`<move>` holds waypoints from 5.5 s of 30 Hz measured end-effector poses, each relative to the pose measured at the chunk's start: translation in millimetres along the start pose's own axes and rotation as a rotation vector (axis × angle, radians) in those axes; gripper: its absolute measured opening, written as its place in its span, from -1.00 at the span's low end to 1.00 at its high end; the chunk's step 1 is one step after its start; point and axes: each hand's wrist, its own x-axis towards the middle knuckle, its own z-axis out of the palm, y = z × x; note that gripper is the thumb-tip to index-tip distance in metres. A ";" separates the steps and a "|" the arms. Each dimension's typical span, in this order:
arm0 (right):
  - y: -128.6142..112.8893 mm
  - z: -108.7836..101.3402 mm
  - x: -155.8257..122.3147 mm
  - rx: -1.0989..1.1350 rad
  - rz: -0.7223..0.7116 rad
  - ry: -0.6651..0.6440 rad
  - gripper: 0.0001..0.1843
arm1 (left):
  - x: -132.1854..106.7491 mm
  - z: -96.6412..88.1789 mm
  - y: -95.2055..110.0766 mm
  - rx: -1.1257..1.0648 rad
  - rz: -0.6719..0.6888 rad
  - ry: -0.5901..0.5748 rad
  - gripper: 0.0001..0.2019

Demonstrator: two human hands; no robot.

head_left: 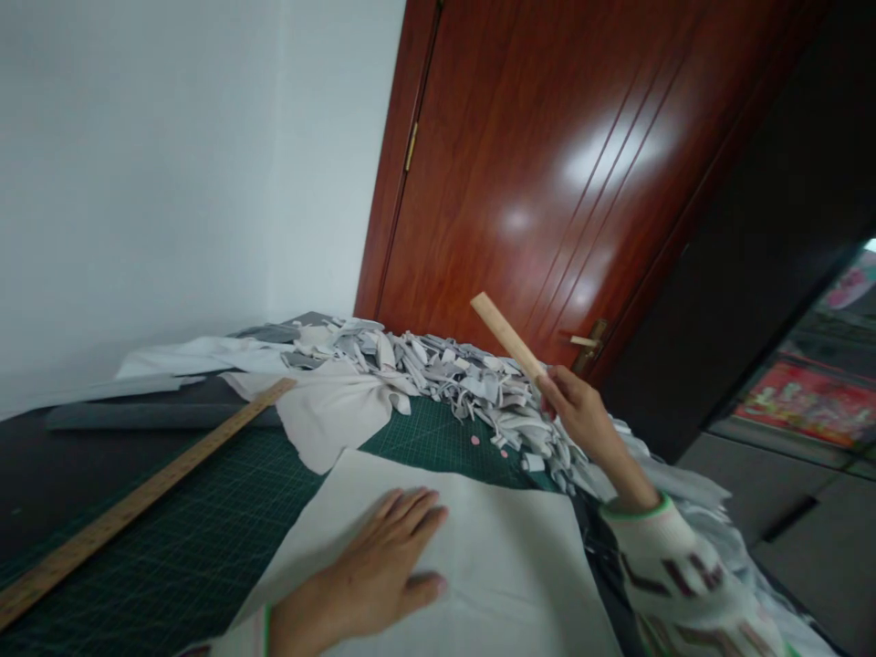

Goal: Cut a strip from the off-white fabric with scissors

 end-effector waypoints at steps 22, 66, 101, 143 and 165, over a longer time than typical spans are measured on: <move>6.4 110.0 -96.0 0.065 -0.043 -0.536 -0.79 | 1.9 -3.9 5.6 0.095 -0.157 -0.020 -0.30; 112.4 2.8 -174.0 -0.531 0.360 -0.364 -0.64 | 6.6 25.3 -21.6 0.365 -0.033 0.317 -0.38; 88.4 57.0 -141.6 -0.253 -0.446 -0.127 -0.90 | -2.2 -17.2 25.8 -0.015 -0.156 -0.021 -0.39; 100.6 79.1 -141.7 -0.226 -0.300 -0.142 -0.76 | 5.8 -15.1 15.6 0.069 -0.193 0.073 -0.42; 83.9 60.5 -137.0 -0.123 -0.072 -0.277 -0.82 | 9.3 -0.7 -2.6 0.192 -0.126 0.118 -0.46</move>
